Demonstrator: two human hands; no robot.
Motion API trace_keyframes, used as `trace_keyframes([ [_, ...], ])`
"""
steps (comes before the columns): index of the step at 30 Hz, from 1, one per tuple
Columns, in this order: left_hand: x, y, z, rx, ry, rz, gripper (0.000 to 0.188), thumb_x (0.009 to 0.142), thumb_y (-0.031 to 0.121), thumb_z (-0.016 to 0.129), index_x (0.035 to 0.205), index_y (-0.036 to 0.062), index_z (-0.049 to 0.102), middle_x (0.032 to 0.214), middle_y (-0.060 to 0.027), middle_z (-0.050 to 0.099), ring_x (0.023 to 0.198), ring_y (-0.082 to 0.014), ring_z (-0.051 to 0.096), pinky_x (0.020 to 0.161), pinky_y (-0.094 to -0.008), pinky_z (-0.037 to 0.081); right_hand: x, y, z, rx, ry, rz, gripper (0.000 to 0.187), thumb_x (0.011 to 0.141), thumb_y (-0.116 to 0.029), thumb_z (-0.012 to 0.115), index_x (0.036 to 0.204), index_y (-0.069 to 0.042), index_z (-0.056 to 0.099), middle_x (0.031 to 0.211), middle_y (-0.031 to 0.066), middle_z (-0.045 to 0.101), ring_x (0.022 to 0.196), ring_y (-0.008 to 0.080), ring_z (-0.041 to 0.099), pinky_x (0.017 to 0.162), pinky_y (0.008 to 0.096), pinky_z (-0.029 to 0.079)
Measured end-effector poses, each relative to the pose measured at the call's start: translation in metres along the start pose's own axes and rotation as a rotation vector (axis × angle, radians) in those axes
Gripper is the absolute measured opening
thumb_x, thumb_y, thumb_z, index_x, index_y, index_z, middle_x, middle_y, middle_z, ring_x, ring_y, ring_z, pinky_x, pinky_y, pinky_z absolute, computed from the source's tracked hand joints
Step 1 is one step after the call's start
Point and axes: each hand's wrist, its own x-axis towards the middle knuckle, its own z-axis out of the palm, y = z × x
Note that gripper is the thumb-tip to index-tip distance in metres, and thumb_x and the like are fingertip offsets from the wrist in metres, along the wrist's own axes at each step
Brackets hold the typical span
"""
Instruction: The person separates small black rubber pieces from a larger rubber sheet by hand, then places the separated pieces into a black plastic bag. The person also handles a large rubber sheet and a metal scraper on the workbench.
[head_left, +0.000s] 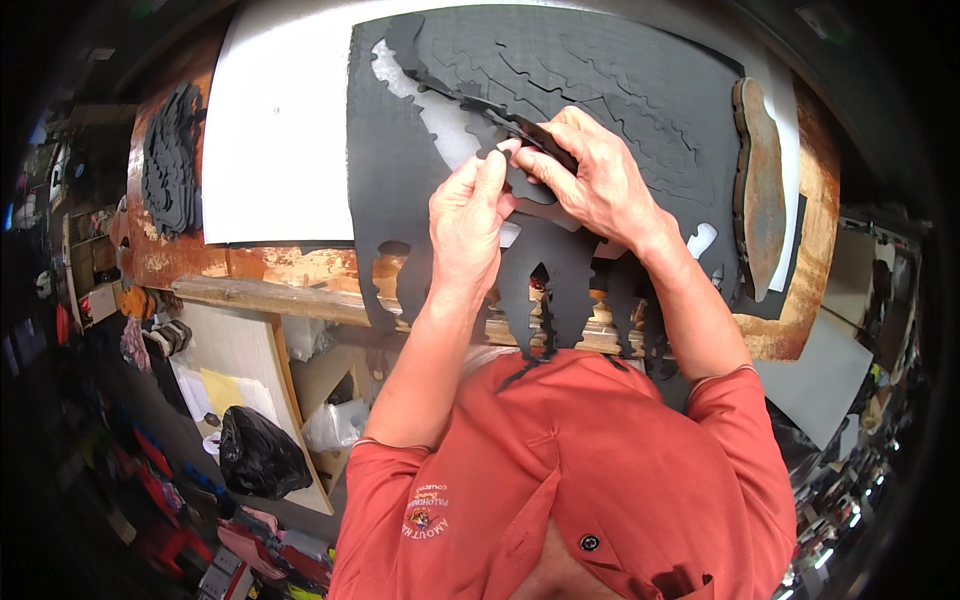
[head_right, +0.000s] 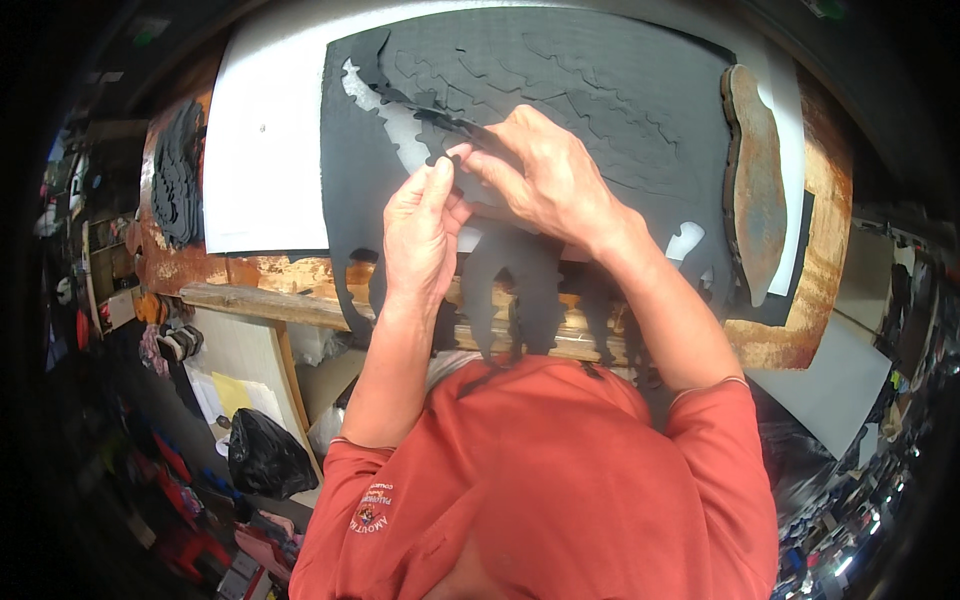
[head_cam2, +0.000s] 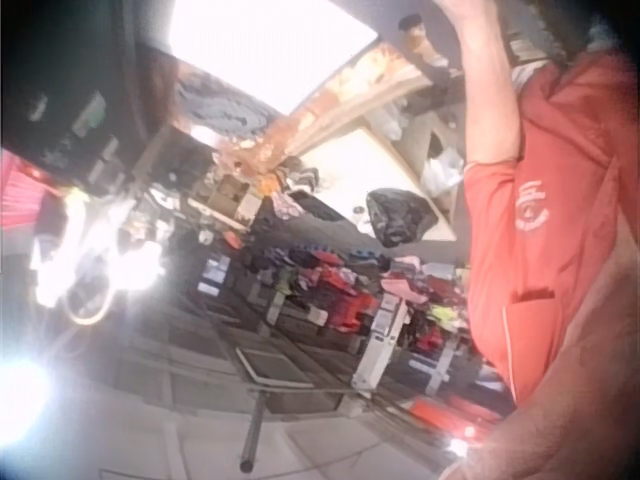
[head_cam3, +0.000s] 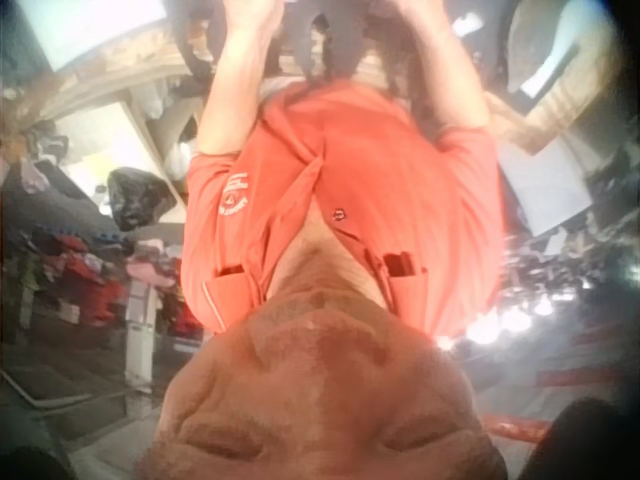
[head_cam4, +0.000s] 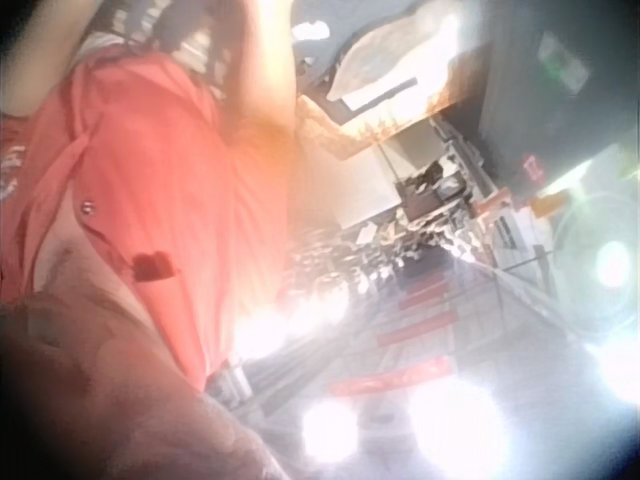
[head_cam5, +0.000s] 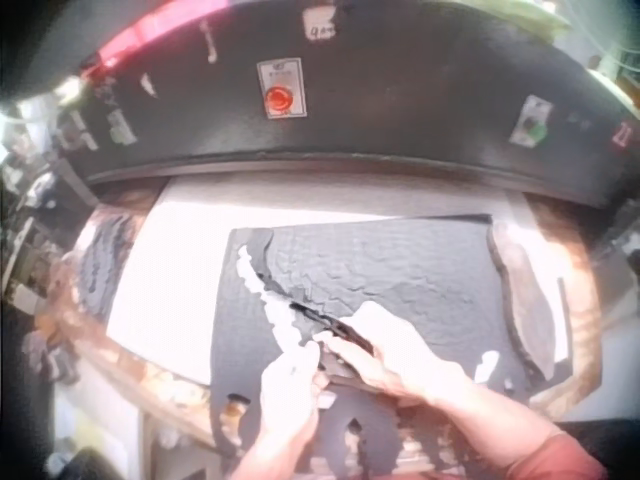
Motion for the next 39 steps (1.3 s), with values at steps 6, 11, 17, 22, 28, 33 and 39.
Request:
trace_keyframes([
  [6,-0.003,0.005,-0.005,0.025,0.012,0.136,0.033,0.115,0.024,0.052,0.123,-0.0066,0.063,0.115,-0.0167,0.072,0.106,-0.0268,0.072,0.097,-0.0399,0.059,0.003,0.018,-0.027,0.344,0.166,0.346,0.02,0.104,-0.019,0.069,0.104,0.0,0.076,0.088,0.0026,0.07,0.077,0.0103,0.066,0.07,0.0276,0.052],
  [11,-0.002,0.009,-0.016,-0.005,0.119,0.177,0.035,0.116,0.027,0.049,0.121,-0.0053,0.062,0.112,-0.015,0.071,0.107,-0.0241,0.071,0.095,-0.0379,0.059,-0.006,0.039,-0.108,0.266,0.632,0.343,0.034,0.103,-0.038,0.075,0.079,-0.015,0.067,0.068,-0.0078,0.059,0.06,0.0016,0.048,0.057,0.0199,0.038],
  [17,-0.006,0.006,-0.016,-0.009,0.154,0.159,0.035,0.115,0.026,0.051,0.125,-0.0054,0.062,0.114,-0.0156,0.071,0.11,-0.0285,0.07,0.101,-0.0425,0.059,-0.018,0.052,-0.189,0.134,0.97,0.131,0.027,0.104,-0.031,0.074,0.092,-0.007,0.078,0.078,0.0009,0.074,0.067,0.0039,0.056,0.071,0.0209,0.044],
  [22,-0.004,0.01,-0.016,-0.01,0.168,0.139,0.035,0.115,0.026,0.052,0.127,-0.006,0.061,0.116,-0.0159,0.07,0.11,-0.0279,0.07,0.101,-0.0411,0.058,-0.04,0.06,-0.224,0.188,1.182,0.11,0.027,0.104,-0.027,0.074,0.092,-0.002,0.075,0.082,0.0064,0.077,0.074,0.0097,0.068,0.077,0.0237,0.053],
  [28,-0.042,0.016,0.003,-0.051,0.079,-0.106,0.032,0.113,0.019,0.053,0.133,-0.0054,0.06,0.144,-0.0167,0.061,0.134,-0.03,0.061,0.114,-0.0453,0.051,-0.066,0.061,-0.173,-0.545,0.765,0.072,0.011,0.1,-0.013,0.073,0.094,-0.005,0.07,0.083,0.0063,0.072,0.073,0.0148,0.061,0.063,0.031,0.048],
  [33,-0.052,0.011,0.025,-0.032,-0.109,-0.334,0.023,0.106,0.007,0.063,0.124,-0.0082,0.062,0.143,-0.0267,0.062,0.131,-0.033,0.064,0.116,-0.043,0.051,-0.08,0.076,-0.09,-0.607,0.329,-0.171,0.029,0.082,0.002,0.078,0.11,-0.003,0.073,0.092,0.0087,0.069,0.082,0.0275,0.066,0.073,0.0366,0.052],
  [39,-0.026,0.023,0.038,0.196,-0.2,-0.388,0.035,0.104,0.015,0.071,0.128,-0.0094,0.064,0.133,-0.0206,0.07,0.119,-0.0238,0.069,0.105,-0.0353,0.053,-0.081,0.076,-0.077,-0.591,0.301,-0.247,0.042,0.07,0.006,0.079,0.111,-0.004,0.074,0.091,0.0057,0.067,0.083,0.0264,0.061,0.075,0.0375,0.049],
])
